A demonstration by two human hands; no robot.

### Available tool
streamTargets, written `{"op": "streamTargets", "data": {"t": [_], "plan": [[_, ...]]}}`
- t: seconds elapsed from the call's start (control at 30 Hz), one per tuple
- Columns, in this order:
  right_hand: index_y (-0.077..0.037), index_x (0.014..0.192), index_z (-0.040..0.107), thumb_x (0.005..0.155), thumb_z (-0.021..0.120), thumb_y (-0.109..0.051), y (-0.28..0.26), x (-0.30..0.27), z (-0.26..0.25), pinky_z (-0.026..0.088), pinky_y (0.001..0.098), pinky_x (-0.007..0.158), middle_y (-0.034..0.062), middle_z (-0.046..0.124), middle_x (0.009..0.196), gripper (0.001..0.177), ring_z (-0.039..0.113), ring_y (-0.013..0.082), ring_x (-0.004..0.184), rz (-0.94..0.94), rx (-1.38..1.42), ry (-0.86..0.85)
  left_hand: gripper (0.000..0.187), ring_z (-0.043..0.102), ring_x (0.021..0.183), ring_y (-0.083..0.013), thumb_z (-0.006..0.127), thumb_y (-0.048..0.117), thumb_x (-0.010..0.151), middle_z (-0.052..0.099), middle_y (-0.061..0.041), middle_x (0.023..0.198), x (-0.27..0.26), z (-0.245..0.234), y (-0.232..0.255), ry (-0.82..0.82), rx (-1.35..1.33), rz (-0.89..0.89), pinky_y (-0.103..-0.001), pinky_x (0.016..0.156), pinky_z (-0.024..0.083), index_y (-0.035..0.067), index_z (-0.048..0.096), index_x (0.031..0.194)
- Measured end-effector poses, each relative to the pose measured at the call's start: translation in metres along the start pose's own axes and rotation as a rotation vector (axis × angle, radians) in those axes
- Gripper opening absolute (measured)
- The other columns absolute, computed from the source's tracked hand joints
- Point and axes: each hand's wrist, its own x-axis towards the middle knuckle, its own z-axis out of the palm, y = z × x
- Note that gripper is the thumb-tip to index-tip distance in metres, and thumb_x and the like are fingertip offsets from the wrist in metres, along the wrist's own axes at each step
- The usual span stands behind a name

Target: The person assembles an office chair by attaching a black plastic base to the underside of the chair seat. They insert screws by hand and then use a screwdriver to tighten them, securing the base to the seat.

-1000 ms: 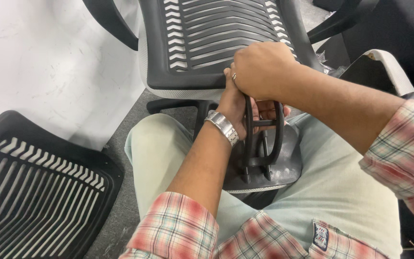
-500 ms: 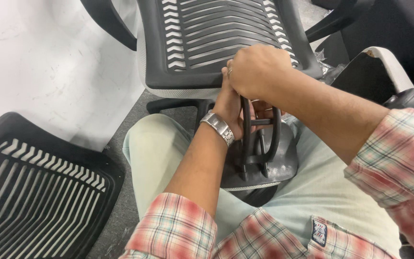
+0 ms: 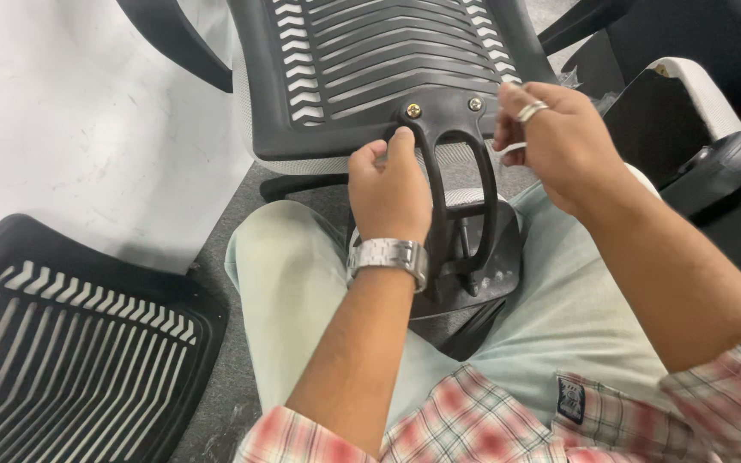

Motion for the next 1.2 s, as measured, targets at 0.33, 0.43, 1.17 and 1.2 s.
{"op": "streamTargets", "data": {"t": [0.33, 0.43, 1.17, 1.2], "plan": [[-0.009, 0.097, 0.059, 0.112, 0.036, -0.043, 0.029, -0.060, -0.035, 0.051, 0.0431, 0.096, 0.0131, 0.064, 0.103, 0.044, 0.062, 0.0262, 0.102, 0.267, 0.788, 0.118, 0.044, 0.064, 0.081, -0.0136, 0.055, 0.045, 0.098, 0.069, -0.004, 0.087, -0.045, 0.037, 0.002, -0.679, -0.337, -0.268, -0.029, 0.071, 0.052, 0.004, 0.069, 0.105], [-0.009, 0.101, 0.059, 0.113, 0.039, -0.045, 0.040, -0.072, -0.044, 0.049, 0.0429, 0.100, 0.0129, 0.063, 0.107, 0.043, 0.060, 0.0262, 0.105, 0.253, 0.845, 0.153, 0.045, 0.065, 0.083, -0.0162, 0.054, 0.048, 0.098, 0.068, -0.004, 0.088, -0.049, 0.045, -0.004, -0.766, -0.328, -0.408, -0.033, 0.075, 0.052, 0.006, 0.067, 0.104], [-0.002, 0.089, 0.059, 0.113, 0.039, -0.035, 0.077, -0.157, -0.146, 0.053, 0.0399, 0.095, 0.0152, 0.065, 0.098, 0.045, 0.062, 0.0259, 0.097, 0.207, 1.089, 0.804, 0.068, 0.065, 0.096, -0.0287, 0.055, 0.054, 0.092, 0.066, -0.012, 0.094, -0.122, 0.191, -0.069, -1.205, -0.057, -0.766, -0.048, 0.087, 0.050, -0.004, 0.057, 0.128], [-0.002, 0.090, 0.060, 0.113, 0.037, -0.035, 0.081, -0.164, -0.151, 0.053, 0.0404, 0.097, 0.0153, 0.066, 0.100, 0.046, 0.062, 0.0258, 0.099, 0.209, 1.065, 0.814, 0.068, 0.064, 0.095, -0.0286, 0.054, 0.054, 0.092, 0.066, -0.012, 0.093, -0.128, 0.198, -0.072, -1.212, -0.035, -0.795, -0.048, 0.088, 0.050, -0.003, 0.056, 0.130]]}}
